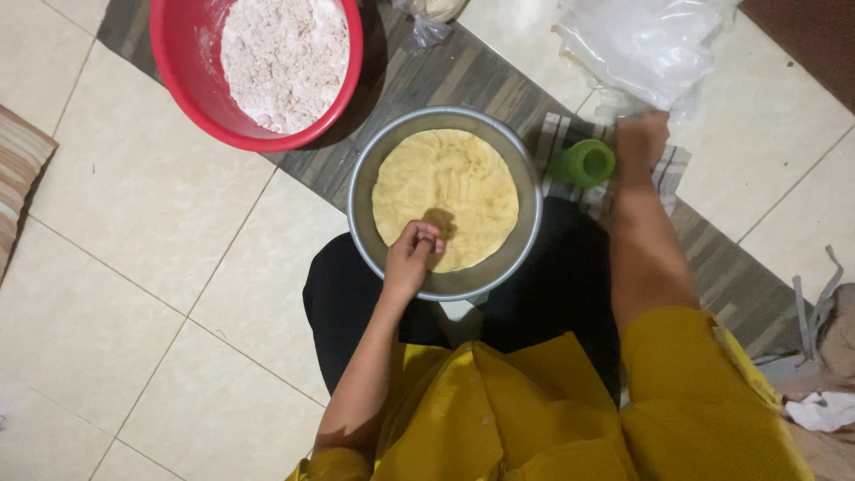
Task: The person kneads a large mass of dough in a metal bowl resting on their lap. They use both hands to press, fold, and turn the dough repeatedly. The person briefly reaches for a plastic bag near the end of the clip.
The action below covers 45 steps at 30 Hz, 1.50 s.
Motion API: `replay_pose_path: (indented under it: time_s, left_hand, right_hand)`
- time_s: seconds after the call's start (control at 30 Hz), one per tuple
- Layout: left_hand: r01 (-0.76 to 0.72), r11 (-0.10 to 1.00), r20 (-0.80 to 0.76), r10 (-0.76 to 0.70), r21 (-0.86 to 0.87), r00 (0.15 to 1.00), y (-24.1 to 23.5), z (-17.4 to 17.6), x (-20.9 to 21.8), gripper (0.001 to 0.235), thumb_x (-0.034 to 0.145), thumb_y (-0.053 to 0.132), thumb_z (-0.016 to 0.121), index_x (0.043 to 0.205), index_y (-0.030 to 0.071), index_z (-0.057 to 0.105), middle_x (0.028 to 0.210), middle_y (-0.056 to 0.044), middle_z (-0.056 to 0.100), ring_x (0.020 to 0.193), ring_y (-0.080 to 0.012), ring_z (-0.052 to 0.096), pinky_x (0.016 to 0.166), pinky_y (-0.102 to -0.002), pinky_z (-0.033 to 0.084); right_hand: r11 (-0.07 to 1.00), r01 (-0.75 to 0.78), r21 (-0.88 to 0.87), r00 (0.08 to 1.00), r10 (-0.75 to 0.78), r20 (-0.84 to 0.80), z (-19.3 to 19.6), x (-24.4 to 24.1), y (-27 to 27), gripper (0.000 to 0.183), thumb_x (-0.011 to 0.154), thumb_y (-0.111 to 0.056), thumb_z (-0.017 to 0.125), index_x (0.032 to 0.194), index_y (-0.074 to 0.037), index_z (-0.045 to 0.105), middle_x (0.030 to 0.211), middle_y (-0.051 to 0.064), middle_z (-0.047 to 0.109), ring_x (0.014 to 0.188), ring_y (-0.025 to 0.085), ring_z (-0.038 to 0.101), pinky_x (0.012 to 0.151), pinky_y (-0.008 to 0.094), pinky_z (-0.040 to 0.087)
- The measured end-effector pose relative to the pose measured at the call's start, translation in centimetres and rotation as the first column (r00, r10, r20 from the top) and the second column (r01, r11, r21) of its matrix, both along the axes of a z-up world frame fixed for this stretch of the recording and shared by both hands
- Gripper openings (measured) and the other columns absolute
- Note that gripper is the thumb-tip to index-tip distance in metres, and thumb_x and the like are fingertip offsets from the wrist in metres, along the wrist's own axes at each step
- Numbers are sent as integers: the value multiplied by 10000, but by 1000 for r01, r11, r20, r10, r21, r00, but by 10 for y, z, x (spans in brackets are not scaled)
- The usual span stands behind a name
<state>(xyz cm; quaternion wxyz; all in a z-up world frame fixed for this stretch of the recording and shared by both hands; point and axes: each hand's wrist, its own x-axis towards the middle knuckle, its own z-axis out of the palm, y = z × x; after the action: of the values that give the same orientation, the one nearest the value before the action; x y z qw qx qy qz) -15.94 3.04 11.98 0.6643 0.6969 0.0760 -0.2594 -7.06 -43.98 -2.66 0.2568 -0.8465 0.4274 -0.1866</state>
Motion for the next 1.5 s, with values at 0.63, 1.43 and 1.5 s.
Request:
replay_pose_path:
  time_s: [0.63, 1.43, 1.5]
  left_hand:
    - [62, 996, 2, -62, -62, 998, -27, -11, -10, 105, 1050, 56, 531, 1072, 13, 624, 889, -52, 682, 835, -127, 655, 802, -260, 529]
    - [116, 993, -45, -114, 33, 992, -7, 48, -9, 171, 1007, 136, 579, 1093, 21, 672, 913, -78, 739, 881, -140, 713, 818, -271, 548]
    - [112, 991, -11, -113, -72, 994, -15, 47, -11, 165, 1006, 108, 569, 1103, 15, 664, 935, -74, 733, 909, -129, 708, 848, -264, 548]
  right_hand:
    - [544, -662, 516, 644, 62, 762, 196, -69, 42, 351, 1130, -267, 662, 1306, 16, 551, 952, 57, 646, 788, 150, 642, 632, 258, 480]
    - [497, -867, 39, 492, 842, 221, 113, 114, 129, 322, 984, -28, 738, 1305, -48, 719, 1232, 172, 680, 1054, 319, 683, 939, 391, 554]
    - [629, -772, -90, 570, 748, 341, 141, 42, 88, 409, 968, 177, 513, 1286, 11, 709, 1316, 176, 670, 1222, 292, 685, 1088, 379, 557]
